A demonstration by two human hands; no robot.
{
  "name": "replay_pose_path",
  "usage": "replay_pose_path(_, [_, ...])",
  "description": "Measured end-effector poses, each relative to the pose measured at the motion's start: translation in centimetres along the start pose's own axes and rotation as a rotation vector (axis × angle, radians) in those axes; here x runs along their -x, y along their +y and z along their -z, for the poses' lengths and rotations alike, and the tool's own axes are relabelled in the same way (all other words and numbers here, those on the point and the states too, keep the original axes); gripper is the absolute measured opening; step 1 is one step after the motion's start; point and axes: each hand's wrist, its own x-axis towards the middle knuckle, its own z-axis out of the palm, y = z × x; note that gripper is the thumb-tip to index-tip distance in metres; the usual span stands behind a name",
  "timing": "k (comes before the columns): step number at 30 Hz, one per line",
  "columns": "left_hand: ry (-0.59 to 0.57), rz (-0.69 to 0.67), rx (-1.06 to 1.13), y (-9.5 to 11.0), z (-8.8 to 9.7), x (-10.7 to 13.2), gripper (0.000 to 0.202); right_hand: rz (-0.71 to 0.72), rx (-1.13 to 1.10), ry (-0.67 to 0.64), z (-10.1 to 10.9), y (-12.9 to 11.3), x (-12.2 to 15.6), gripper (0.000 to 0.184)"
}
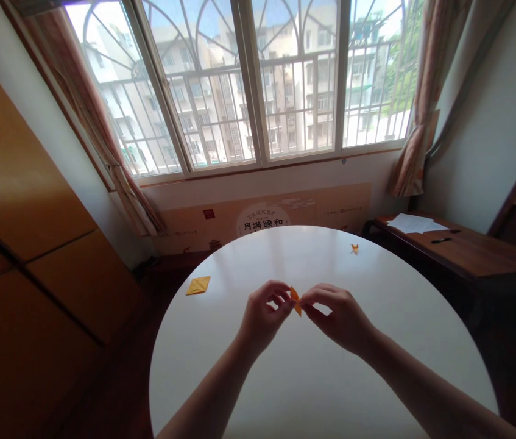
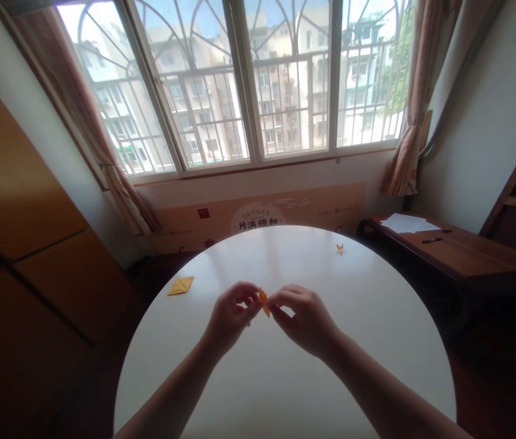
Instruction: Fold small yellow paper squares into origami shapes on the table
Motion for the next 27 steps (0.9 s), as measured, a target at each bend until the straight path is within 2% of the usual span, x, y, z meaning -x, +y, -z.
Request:
replay_pose_path(7, [-0.079,0.132,0.166,0.4,0.1,-0.2,0.025,0.04,-0.029,-0.003,0.2,-0.4,-0.2,0.013])
replay_pose_path(22, [-0.312,0.191,0.402,0.6,2.0,-0.9,0.032,-0.176,-0.323,-0.027,0.1,-0.5,-0.1,0.009])
replay_pose_path(27, [-0.353,0.251,0.518,0.3,2.0,-0.8,0.034,-0.186,-0.351,-0.02,0.0,-0.3,-0.1,0.01])
